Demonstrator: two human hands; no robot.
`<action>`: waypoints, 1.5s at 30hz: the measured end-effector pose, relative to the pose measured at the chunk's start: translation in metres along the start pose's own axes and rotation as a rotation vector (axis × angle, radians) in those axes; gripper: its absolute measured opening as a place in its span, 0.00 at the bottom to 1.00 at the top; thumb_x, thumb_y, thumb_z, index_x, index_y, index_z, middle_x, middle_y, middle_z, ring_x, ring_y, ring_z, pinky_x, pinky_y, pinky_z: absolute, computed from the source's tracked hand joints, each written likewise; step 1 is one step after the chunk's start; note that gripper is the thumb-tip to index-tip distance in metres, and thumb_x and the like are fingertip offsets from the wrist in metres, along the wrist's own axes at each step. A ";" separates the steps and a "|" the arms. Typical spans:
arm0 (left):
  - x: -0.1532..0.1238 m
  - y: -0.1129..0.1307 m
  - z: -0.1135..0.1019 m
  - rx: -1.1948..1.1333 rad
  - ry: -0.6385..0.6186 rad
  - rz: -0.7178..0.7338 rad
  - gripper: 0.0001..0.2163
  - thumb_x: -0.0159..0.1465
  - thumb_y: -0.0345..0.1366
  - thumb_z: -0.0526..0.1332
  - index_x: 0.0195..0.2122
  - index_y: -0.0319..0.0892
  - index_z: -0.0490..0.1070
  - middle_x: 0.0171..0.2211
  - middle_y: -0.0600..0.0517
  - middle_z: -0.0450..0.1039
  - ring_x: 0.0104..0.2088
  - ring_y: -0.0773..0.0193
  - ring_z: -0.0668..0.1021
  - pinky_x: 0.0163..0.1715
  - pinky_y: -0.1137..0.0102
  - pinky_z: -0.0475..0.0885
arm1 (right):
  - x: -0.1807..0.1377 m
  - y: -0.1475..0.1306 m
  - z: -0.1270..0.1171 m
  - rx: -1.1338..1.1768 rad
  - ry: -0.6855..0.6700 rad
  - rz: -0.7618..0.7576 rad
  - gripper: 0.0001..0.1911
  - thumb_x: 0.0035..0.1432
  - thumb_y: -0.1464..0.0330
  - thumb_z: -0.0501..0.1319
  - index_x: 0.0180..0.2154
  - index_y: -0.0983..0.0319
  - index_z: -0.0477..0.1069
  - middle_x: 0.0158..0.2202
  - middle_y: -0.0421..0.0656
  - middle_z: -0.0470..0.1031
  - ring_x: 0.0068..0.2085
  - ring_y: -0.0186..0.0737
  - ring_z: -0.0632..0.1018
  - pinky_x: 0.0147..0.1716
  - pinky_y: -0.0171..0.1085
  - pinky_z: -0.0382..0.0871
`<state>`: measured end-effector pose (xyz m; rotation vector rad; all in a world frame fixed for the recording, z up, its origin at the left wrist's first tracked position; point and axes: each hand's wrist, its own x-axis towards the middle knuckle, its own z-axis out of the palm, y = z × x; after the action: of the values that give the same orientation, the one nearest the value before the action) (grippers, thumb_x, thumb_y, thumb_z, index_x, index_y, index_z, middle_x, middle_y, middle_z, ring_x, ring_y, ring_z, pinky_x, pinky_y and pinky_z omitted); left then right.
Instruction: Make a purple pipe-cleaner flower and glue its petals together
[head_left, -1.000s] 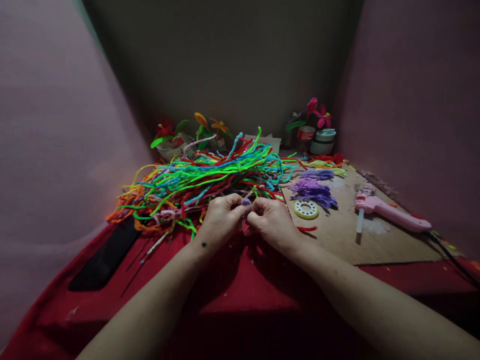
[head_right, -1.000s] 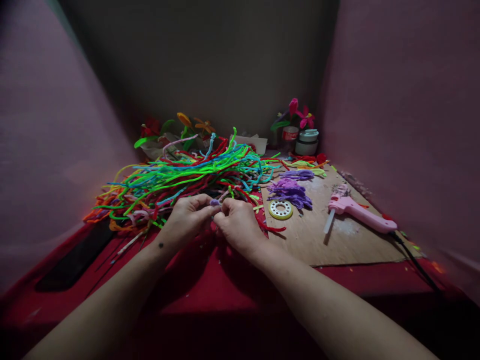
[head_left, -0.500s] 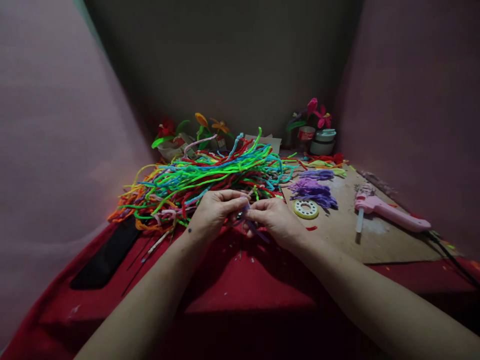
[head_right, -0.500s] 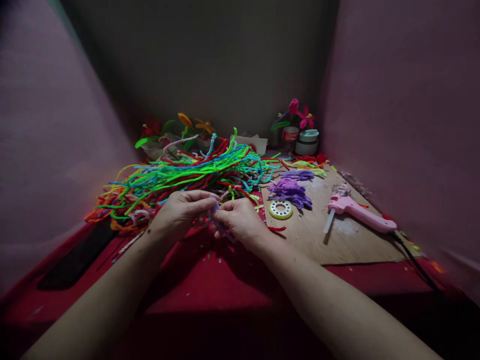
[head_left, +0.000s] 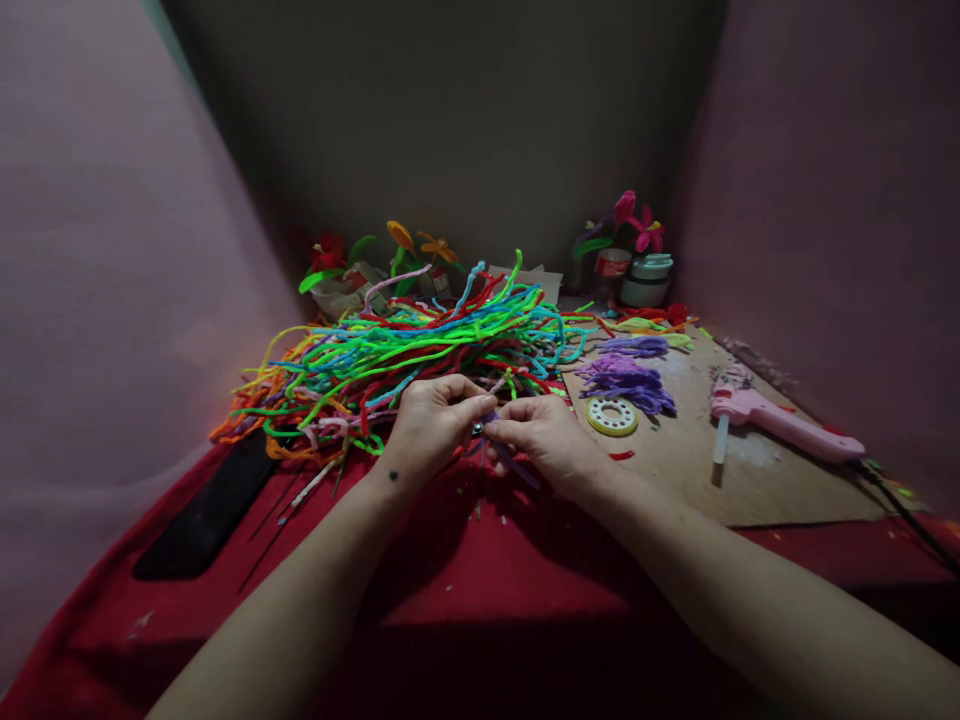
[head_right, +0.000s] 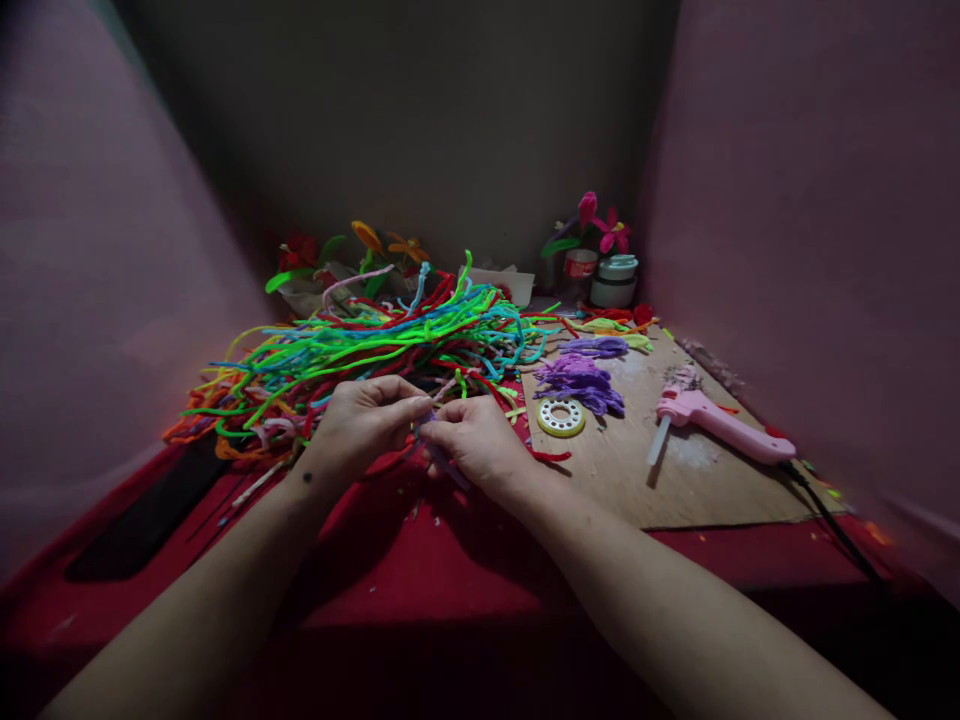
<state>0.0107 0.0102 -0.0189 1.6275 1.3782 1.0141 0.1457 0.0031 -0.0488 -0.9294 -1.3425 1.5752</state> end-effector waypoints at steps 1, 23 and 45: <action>0.000 -0.001 0.001 0.016 0.012 0.009 0.08 0.51 0.38 0.60 0.22 0.38 0.69 0.12 0.59 0.61 0.13 0.74 0.61 0.13 0.76 0.55 | 0.000 0.000 0.000 -0.006 0.003 -0.007 0.08 0.46 0.71 0.58 0.18 0.65 0.65 0.15 0.38 0.69 0.15 0.29 0.69 0.15 0.29 0.59; -0.009 -0.011 0.001 1.214 0.066 0.661 0.10 0.60 0.31 0.51 0.34 0.43 0.71 0.25 0.51 0.72 0.22 0.65 0.70 0.20 0.71 0.50 | 0.004 -0.001 -0.004 -0.054 0.256 -0.005 0.08 0.47 0.70 0.58 0.19 0.63 0.63 0.15 0.38 0.69 0.15 0.31 0.70 0.11 0.27 0.58; -0.002 -0.008 0.020 -0.421 -0.323 -0.192 0.11 0.51 0.40 0.63 0.26 0.38 0.66 0.13 0.61 0.55 0.11 0.77 0.52 0.12 0.77 0.45 | 0.010 0.006 -0.006 0.112 0.350 -0.300 0.10 0.42 0.65 0.64 0.19 0.64 0.68 0.20 0.37 0.66 0.24 0.30 0.65 0.25 0.33 0.59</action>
<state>0.0256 0.0077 -0.0340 1.2531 1.0012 0.8181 0.1466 0.0146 -0.0556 -0.8442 -1.0783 1.1834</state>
